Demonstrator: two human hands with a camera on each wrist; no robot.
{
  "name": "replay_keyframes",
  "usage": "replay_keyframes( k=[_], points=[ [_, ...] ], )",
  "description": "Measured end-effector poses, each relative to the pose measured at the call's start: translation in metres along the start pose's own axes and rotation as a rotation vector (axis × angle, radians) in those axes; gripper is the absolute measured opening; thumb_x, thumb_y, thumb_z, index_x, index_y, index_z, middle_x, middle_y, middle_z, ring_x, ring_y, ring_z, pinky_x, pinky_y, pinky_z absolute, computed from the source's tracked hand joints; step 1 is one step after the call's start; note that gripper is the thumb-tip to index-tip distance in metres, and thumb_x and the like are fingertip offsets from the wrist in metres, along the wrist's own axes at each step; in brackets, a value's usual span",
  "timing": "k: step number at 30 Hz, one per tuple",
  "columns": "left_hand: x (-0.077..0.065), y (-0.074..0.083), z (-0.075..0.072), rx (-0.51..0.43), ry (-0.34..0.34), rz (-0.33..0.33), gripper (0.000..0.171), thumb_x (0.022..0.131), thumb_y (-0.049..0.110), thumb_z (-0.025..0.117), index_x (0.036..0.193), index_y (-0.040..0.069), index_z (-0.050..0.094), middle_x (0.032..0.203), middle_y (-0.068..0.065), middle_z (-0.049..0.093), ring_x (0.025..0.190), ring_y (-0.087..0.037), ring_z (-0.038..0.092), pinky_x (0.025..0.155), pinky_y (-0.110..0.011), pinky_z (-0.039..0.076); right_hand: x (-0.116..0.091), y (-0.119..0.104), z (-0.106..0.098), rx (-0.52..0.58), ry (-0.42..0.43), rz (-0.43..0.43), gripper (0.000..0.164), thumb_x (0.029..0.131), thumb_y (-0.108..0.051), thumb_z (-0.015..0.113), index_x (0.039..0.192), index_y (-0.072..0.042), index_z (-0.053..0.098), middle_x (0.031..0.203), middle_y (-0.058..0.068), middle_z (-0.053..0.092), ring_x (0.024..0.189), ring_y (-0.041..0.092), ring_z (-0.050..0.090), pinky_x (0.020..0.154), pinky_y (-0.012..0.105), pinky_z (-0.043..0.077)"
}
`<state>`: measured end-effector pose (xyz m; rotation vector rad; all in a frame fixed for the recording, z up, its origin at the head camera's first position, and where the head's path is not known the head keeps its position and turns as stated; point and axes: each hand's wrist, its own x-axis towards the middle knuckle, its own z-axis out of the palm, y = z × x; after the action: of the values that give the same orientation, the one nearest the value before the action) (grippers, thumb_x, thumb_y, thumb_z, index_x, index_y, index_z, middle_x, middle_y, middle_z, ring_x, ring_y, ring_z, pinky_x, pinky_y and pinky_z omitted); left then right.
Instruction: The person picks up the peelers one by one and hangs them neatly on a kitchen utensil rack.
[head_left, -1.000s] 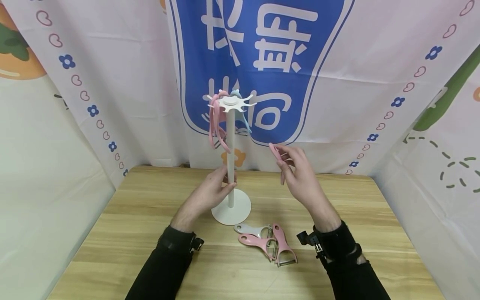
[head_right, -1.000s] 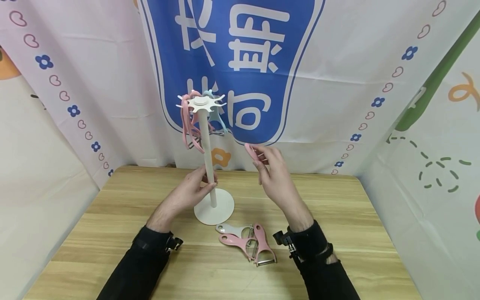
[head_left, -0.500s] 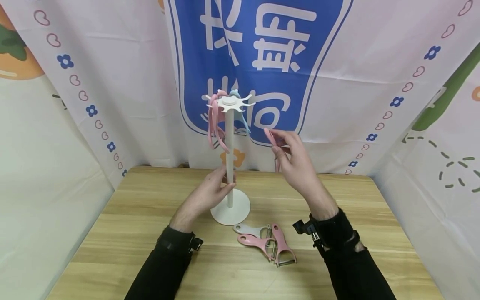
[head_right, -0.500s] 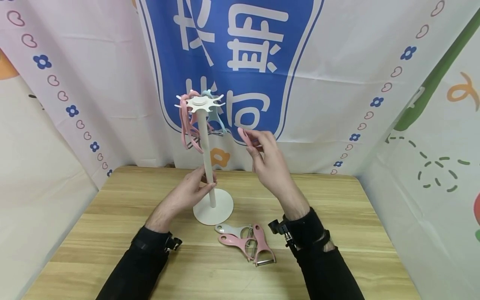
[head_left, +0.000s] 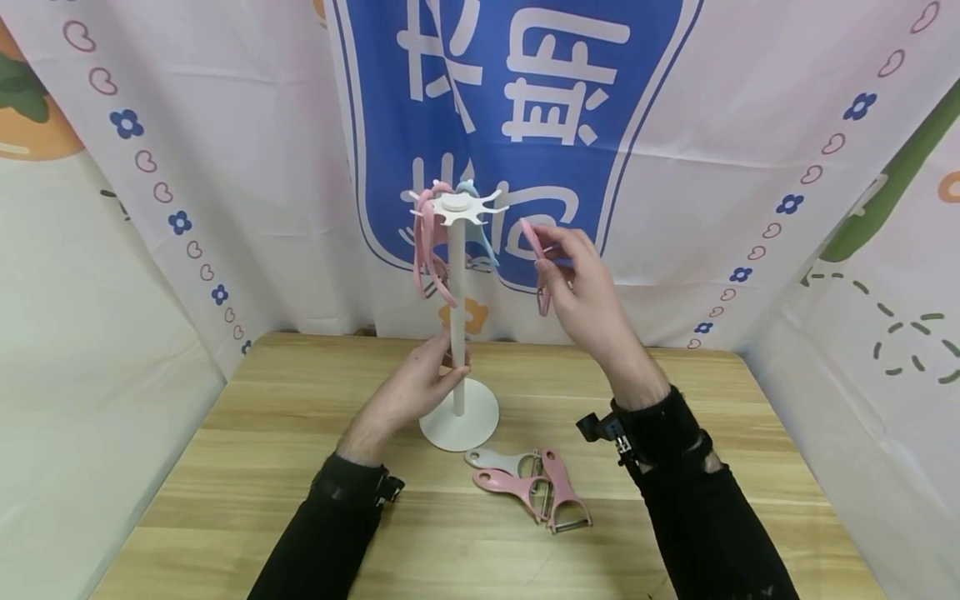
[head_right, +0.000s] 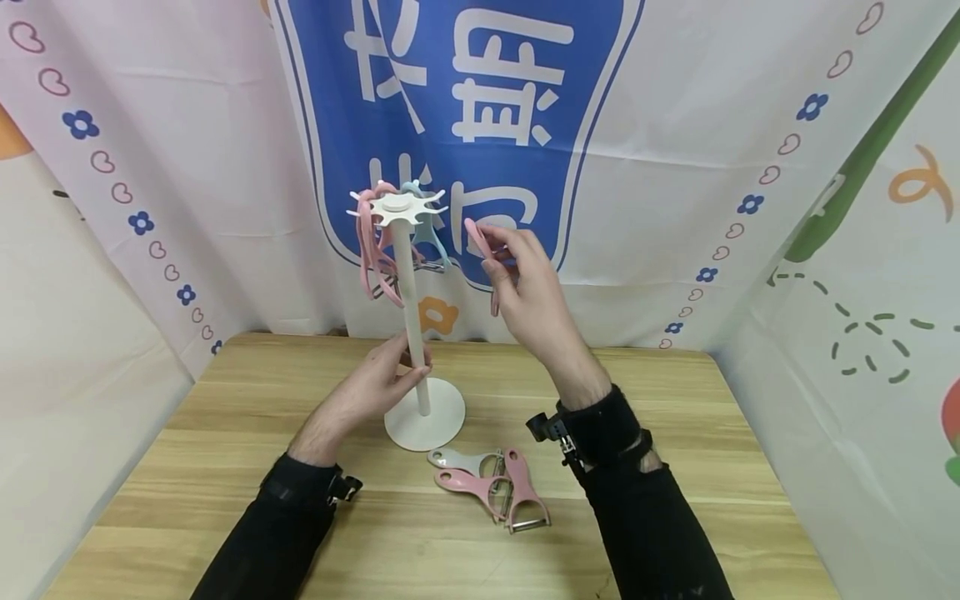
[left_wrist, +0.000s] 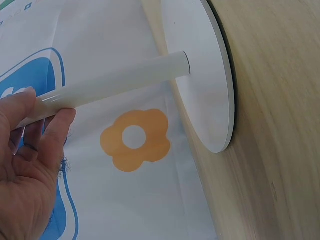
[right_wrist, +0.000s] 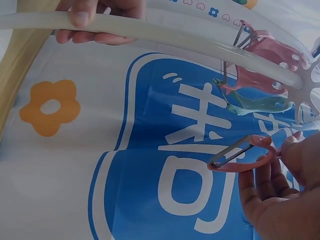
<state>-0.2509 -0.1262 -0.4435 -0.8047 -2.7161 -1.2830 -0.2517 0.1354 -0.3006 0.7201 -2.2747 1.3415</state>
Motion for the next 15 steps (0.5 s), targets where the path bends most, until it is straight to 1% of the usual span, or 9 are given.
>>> replay_keyframes(
  k=[2, 5, 8, 9, 11, 15],
  points=[
    [0.000, 0.000, 0.000, 0.001, -0.001, -0.002, 0.019, 0.102, 0.017, 0.066, 0.118, 0.015, 0.056, 0.110, -0.001, 0.061, 0.108, -0.021, 0.067, 0.087, -0.033, 0.060, 0.004, -0.002, 0.000, 0.017, -0.001, 0.001, 0.041, 0.107, -0.010, 0.053, 0.148, -0.012, 0.053, 0.127, 0.009, 0.051, 0.107, 0.019, 0.059, 0.076, 0.028, 0.059],
    [0.001, 0.000, 0.000, 0.001, 0.000, 0.003, 0.019, 0.102, 0.017, 0.066, 0.119, 0.013, 0.057, 0.110, -0.001, 0.061, 0.108, -0.022, 0.067, 0.087, -0.034, 0.060, 0.011, -0.007, -0.001, 0.023, -0.003, 0.005, 0.042, 0.107, -0.010, 0.053, 0.148, -0.012, 0.053, 0.127, 0.009, 0.051, 0.105, 0.022, 0.060, 0.068, 0.028, 0.059],
    [0.001, 0.000, 0.000, -0.002, 0.003, 0.009, 0.019, 0.102, 0.016, 0.066, 0.118, 0.013, 0.057, 0.109, -0.001, 0.061, 0.107, -0.021, 0.067, 0.086, -0.033, 0.060, 0.017, -0.012, -0.003, 0.006, -0.002, -0.002, 0.042, 0.106, -0.010, 0.054, 0.148, -0.012, 0.053, 0.129, 0.010, 0.052, 0.107, 0.020, 0.058, 0.076, 0.029, 0.059],
    [0.001, -0.001, 0.000, -0.003, 0.004, 0.012, 0.019, 0.102, 0.016, 0.066, 0.118, 0.013, 0.057, 0.109, -0.001, 0.061, 0.107, -0.021, 0.067, 0.086, -0.033, 0.060, 0.019, -0.014, -0.003, -0.008, 0.001, -0.008, 0.042, 0.106, -0.009, 0.055, 0.148, -0.012, 0.054, 0.130, 0.010, 0.053, 0.109, 0.017, 0.057, 0.080, 0.029, 0.059],
    [0.001, -0.001, 0.000, -0.007, 0.003, 0.013, 0.019, 0.101, 0.015, 0.066, 0.118, 0.012, 0.057, 0.109, -0.001, 0.061, 0.106, -0.020, 0.067, 0.086, -0.032, 0.060, 0.023, -0.017, -0.003, -0.016, 0.001, -0.018, 0.041, 0.106, -0.010, 0.055, 0.147, -0.012, 0.054, 0.130, 0.009, 0.053, 0.109, 0.015, 0.056, 0.080, 0.030, 0.059],
    [0.001, -0.001, 0.000, -0.005, 0.000, 0.007, 0.019, 0.101, 0.016, 0.066, 0.117, 0.014, 0.056, 0.109, 0.000, 0.061, 0.105, -0.017, 0.067, 0.085, -0.031, 0.060, 0.030, -0.020, -0.003, -0.043, 0.002, -0.048, 0.041, 0.106, -0.011, 0.055, 0.147, -0.011, 0.054, 0.134, 0.007, 0.053, 0.110, 0.011, 0.055, 0.081, 0.029, 0.058]
  ],
)
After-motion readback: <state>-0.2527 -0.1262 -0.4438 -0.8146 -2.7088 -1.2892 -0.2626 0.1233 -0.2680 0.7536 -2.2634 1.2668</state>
